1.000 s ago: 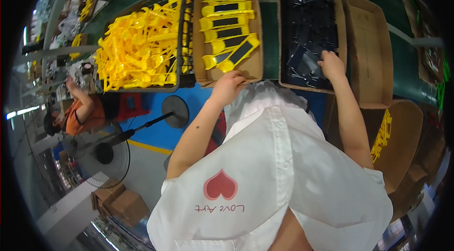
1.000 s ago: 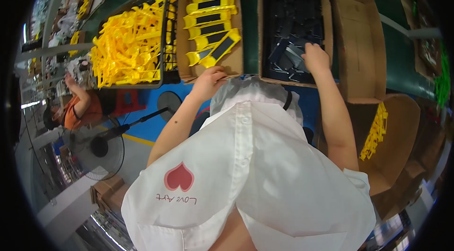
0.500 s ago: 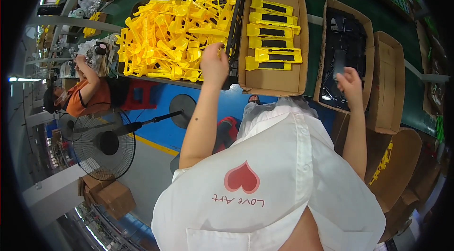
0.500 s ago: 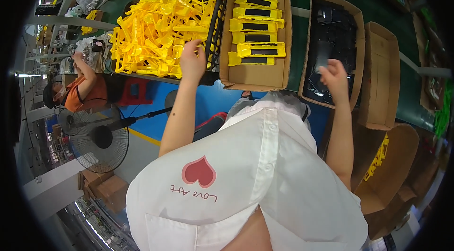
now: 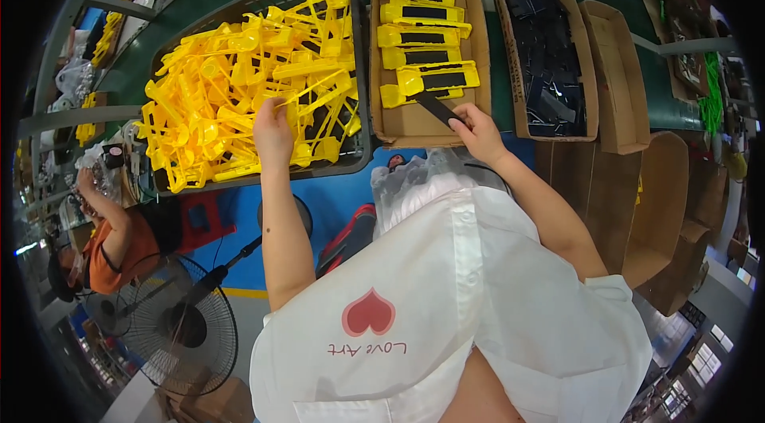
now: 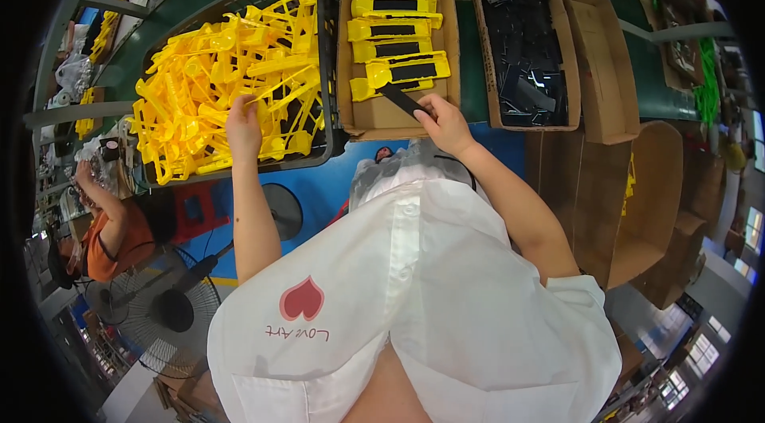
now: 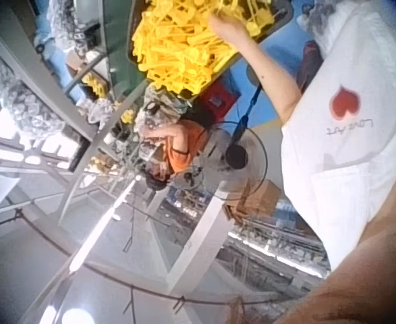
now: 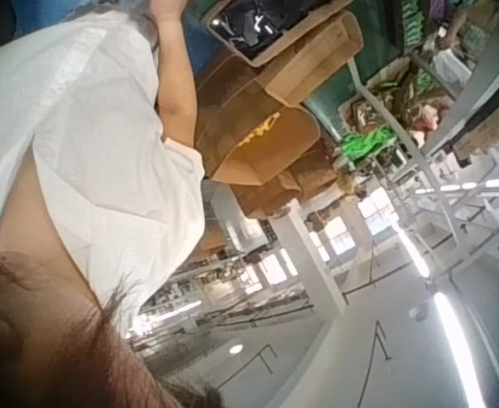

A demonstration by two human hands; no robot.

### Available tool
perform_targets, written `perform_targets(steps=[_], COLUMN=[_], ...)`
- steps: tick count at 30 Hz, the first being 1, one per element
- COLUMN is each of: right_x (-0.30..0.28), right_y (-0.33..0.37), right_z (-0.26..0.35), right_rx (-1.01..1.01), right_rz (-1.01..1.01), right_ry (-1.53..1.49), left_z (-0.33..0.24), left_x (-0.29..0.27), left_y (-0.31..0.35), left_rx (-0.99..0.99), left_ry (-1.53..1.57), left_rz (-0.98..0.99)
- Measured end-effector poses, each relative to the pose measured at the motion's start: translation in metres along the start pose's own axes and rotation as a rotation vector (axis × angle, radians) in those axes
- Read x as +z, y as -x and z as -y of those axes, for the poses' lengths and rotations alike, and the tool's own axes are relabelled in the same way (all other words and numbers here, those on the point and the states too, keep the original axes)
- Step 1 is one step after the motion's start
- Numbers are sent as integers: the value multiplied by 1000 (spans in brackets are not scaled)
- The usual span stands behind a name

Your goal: Assembling small solar lighting components by inserting solar panels into yellow plastic housings.

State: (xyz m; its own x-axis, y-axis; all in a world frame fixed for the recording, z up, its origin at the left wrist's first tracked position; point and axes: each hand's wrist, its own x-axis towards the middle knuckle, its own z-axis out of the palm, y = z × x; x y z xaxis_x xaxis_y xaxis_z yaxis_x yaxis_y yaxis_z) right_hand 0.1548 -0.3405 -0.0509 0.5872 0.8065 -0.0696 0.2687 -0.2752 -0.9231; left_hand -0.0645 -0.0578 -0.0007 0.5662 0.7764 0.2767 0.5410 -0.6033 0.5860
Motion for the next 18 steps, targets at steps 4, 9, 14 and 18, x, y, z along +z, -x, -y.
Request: perform_targets(steps=[4, 9, 14, 18], right_x=[-17, -37, -34, -22], right_y=[-12, -26, -36, -37], right_z=[29, 60, 73, 94], right_rx=[340, 342, 393, 426], right_rz=[95, 244, 263, 270], right_ry=[-525, -493, -1194, -1192], left_z=[-39, -70, -139, -179], left_x=[-9, 3, 39, 52], left_y=[7, 34, 52, 55], left_rx=[-490, -621, -603, -598], left_ry=[633, 1939, 1946, 1757], left_rz=[-264, 112, 439, 482])
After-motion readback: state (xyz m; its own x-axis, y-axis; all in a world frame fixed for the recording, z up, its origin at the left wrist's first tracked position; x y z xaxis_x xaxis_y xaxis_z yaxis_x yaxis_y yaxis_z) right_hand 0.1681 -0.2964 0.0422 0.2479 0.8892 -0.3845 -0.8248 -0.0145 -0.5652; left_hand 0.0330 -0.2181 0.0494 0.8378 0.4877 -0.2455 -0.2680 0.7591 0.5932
